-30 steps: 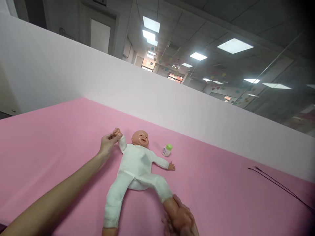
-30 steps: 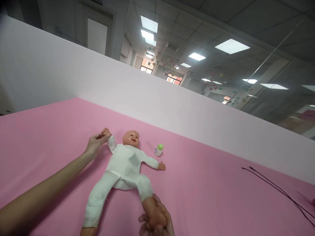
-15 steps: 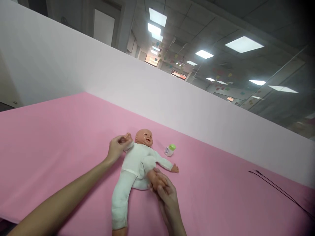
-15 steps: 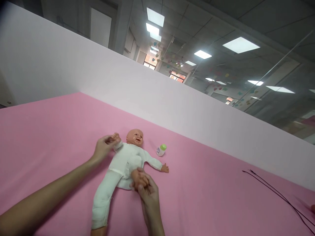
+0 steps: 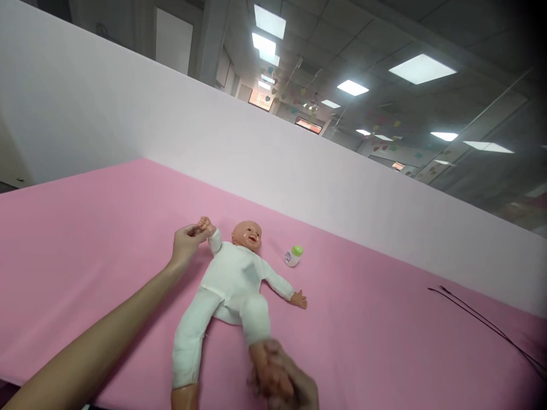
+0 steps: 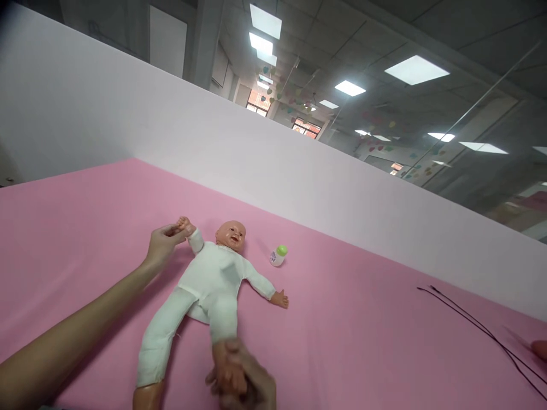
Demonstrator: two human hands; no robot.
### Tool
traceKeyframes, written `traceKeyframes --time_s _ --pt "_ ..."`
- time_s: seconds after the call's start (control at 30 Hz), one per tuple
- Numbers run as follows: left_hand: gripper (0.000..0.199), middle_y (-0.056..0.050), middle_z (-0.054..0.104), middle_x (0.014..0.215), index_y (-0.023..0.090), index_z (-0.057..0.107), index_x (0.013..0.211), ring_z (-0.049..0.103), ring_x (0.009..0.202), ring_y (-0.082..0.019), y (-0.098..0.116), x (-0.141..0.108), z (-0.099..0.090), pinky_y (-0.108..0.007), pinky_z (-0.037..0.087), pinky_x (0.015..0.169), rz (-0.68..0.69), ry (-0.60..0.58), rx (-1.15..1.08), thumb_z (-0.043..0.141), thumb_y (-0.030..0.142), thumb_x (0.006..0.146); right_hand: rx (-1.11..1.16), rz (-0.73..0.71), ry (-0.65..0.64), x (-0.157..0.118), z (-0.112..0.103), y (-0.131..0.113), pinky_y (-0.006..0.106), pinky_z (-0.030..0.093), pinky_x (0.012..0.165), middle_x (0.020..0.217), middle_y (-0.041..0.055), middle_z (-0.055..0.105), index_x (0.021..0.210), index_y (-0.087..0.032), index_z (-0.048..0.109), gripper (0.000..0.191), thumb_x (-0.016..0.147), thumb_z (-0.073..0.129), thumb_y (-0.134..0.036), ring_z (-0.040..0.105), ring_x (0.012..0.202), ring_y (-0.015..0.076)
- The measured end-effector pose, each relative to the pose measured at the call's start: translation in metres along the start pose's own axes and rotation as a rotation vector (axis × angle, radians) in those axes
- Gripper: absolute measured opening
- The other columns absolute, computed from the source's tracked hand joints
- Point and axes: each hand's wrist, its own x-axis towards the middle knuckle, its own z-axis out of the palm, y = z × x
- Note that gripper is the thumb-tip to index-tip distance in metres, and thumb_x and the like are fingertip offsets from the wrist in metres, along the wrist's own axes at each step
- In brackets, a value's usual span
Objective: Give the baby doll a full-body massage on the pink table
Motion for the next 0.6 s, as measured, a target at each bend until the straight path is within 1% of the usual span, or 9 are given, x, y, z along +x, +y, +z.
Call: traceKeyframes --time_s 0.07,0.13,0.17,0.23,0.3,0.4,0.47,0.53,0.6 --pt "0.029 -0.002 0.069 0.073 0.017 0.073 0.074 0.063 0.068 -0.017 0.0 -0.011 0.008 -0.03 0.05 0.065 0.066 -0.096 0.092 0.086 0.043 0.07 -0.036 0.008 0.036 0.032 0.008 -0.007 0.041 0.062 0.069 0.122 0.0132 0.071 0.107 -0.026 0.08 0.04 0.073 0.086 -0.046 0.072 0.071 0.0251" --pt "0.028 -0.003 0.073 0.076 0.018 0.076 0.079 0.065 0.071 -0.019 -0.005 -0.022 0.015 -0.031 0.05 0.067 0.103 -0.193 0.163 0.085 0.043 0.072 -0.098 0.076 0.027 0.065 0.019 -0.011 0.042 0.062 0.079 0.127 0.0145 0.069 0.105 -0.021 0.08 0.04 0.072 0.087 -0.044 0.073 0.078 0.0253" --pt "0.026 -0.003 0.075 0.079 0.019 0.077 0.081 0.067 0.073 -0.02 -0.008 -0.026 0.017 -0.032 0.051 0.069 0.115 -0.245 0.202 0.084 0.043 0.073 -0.096 0.092 0.044 0.079 0.024 -0.013 0.041 0.062 0.078 0.127 0.0147 0.068 0.104 -0.02 0.08 0.043 0.07 0.088 -0.045 0.072 0.077 0.0243" --pt "0.023 -0.003 0.077 0.083 0.022 0.079 0.084 0.07 0.078 -0.022 -0.013 -0.034 0.021 -0.032 0.052 0.073 0.142 -0.325 0.289 0.084 0.041 0.073 -0.059 0.128 0.06 0.097 0.032 -0.014 0.04 0.061 0.079 0.123 0.0141 0.07 0.106 -0.018 0.08 0.049 0.068 0.089 -0.048 0.071 0.075 0.0217" --pt "0.02 -0.003 0.078 0.085 0.024 0.08 0.084 0.071 0.081 -0.023 -0.015 -0.037 0.022 -0.033 0.052 0.075 0.163 -0.357 0.338 0.084 0.04 0.073 0.011 0.143 0.059 0.098 0.031 -0.017 0.04 0.061 0.08 0.117 0.0131 0.072 0.109 -0.017 0.079 0.052 0.069 0.089 -0.048 0.069 0.072 0.0198" --pt "0.024 -0.005 0.077 0.083 0.022 0.079 0.083 0.07 0.078 -0.023 -0.011 -0.031 0.019 -0.034 0.053 0.072 0.163 -0.259 0.265 0.085 0.042 0.071 0.102 0.14 0.048 0.074 0.009 -0.026 0.04 0.06 0.076 0.123 0.0133 0.069 0.107 -0.02 0.08 0.049 0.068 0.09 -0.048 0.068 0.072 0.02" --pt "0.026 -0.005 0.073 0.077 0.021 0.077 0.079 0.067 0.071 -0.022 -0.008 -0.021 0.013 -0.033 0.052 0.066 0.155 -0.125 0.181 0.086 0.043 0.07 0.098 0.136 0.038 0.048 -0.012 -0.033 0.04 0.059 0.071 0.128 0.0142 0.067 0.103 -0.022 0.081 0.047 0.068 0.088 -0.053 0.068 0.068 0.0199" --pt "0.027 -0.003 0.066 0.07 0.02 0.073 0.072 0.06 0.065 -0.018 -0.007 -0.009 0.004 -0.03 0.048 0.06 0.133 0.025 0.124 0.086 0.043 0.07 0.039 0.131 0.011 0.02 -0.031 -0.036 0.039 0.06 0.064 0.125 0.015 0.069 0.105 -0.024 0.081 0.048 0.068 0.087 -0.055 0.067 0.062 0.0199" --pt "0.03 0.0 0.059 0.065 0.019 0.069 0.067 0.053 0.062 -0.015 -0.008 0.002 -0.005 -0.028 0.043 0.057 0.072 0.162 0.083 0.086 0.043 0.069 -0.037 0.094 -0.022 -0.001 -0.04 -0.034 0.039 0.06 0.061 0.118 0.0137 0.074 0.105 -0.029 0.082 0.045 0.065 0.09 -0.049 0.072 0.07 0.026"
